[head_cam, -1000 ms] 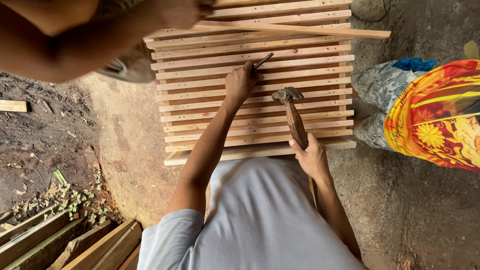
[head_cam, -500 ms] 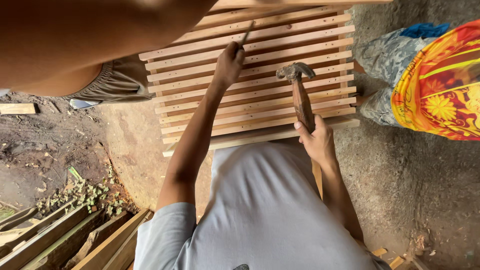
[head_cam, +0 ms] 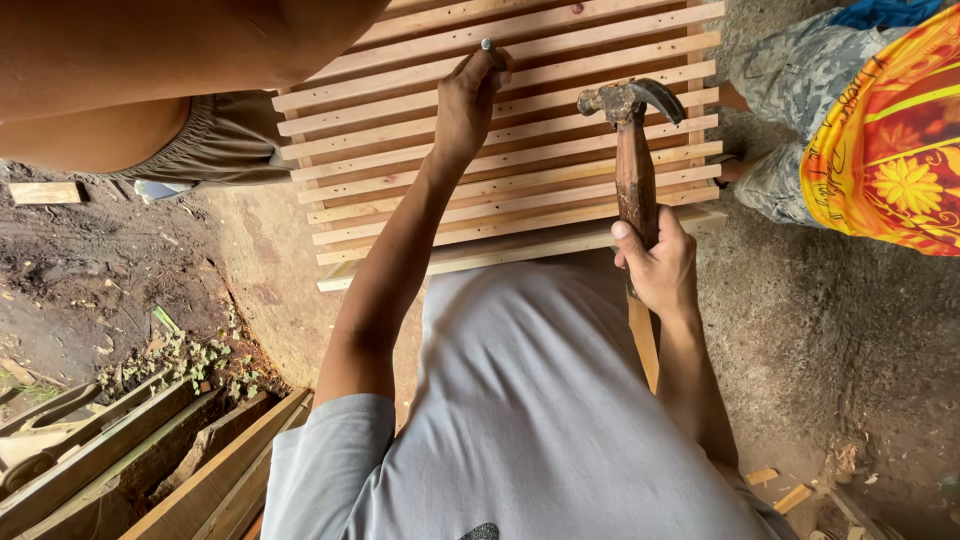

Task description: The person hammers nails into a wooden slatted structure using a hammer. They repeatedly pick up nails, position them on the wood, and strike them to secure the slats.

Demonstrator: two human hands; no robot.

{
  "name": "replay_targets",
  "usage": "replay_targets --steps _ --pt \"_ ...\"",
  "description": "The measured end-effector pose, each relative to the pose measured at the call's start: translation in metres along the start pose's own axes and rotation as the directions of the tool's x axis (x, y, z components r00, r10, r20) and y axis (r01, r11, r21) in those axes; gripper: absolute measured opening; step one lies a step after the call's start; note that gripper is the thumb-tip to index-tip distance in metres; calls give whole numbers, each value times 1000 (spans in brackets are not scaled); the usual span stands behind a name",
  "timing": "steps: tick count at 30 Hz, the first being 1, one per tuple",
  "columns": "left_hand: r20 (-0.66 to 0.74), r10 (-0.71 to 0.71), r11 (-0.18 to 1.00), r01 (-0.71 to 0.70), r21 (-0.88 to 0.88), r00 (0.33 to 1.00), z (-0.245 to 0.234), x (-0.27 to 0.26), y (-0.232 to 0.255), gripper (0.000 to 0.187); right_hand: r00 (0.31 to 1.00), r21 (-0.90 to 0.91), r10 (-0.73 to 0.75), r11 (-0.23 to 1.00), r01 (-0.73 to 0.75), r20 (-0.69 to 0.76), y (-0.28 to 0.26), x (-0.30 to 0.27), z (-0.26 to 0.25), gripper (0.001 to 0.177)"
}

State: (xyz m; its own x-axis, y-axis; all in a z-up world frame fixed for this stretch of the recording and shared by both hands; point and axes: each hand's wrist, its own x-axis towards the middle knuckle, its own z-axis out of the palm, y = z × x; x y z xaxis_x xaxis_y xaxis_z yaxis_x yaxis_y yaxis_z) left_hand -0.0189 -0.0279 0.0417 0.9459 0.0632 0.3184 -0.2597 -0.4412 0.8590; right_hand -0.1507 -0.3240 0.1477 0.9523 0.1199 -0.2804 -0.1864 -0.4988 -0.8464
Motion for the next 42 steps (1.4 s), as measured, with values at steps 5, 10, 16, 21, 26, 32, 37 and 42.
replay_targets --steps 5,10,16,21,26,32,37,42 --pt "61 -10 998 6 67 998 6 -4 -17 7 1000 -40 0 999 1 13 -7 -5 -4 41" --pt "-9 -9 1000 9 16 1000 8 -9 -25 9 999 -47 -16 999 18 31 -9 -2 -8 42" --pt "12 -95 994 94 58 995 7 -11 -19 10 999 -64 -25 998 28 41 -13 2 -8 40" --pt "28 -120 992 118 46 992 7 -13 -17 9 999 -95 0 995 4 45 -13 4 -5 38" --pt "23 -121 991 119 61 992 9 -13 -25 7 998 -67 -9 998 14 62 -8 7 -2 38" --pt "18 -137 988 135 80 990 8 -13 -23 8 999 -55 -13 998 15 43 -10 7 0 38" --pt "24 -153 987 152 43 988 5 -13 -16 8 999 -53 9 999 -7 33 -12 6 3 38" --pt "19 -153 988 153 27 988 3 -13 -11 8 999 -38 11 999 -10 31 -13 6 4 39"
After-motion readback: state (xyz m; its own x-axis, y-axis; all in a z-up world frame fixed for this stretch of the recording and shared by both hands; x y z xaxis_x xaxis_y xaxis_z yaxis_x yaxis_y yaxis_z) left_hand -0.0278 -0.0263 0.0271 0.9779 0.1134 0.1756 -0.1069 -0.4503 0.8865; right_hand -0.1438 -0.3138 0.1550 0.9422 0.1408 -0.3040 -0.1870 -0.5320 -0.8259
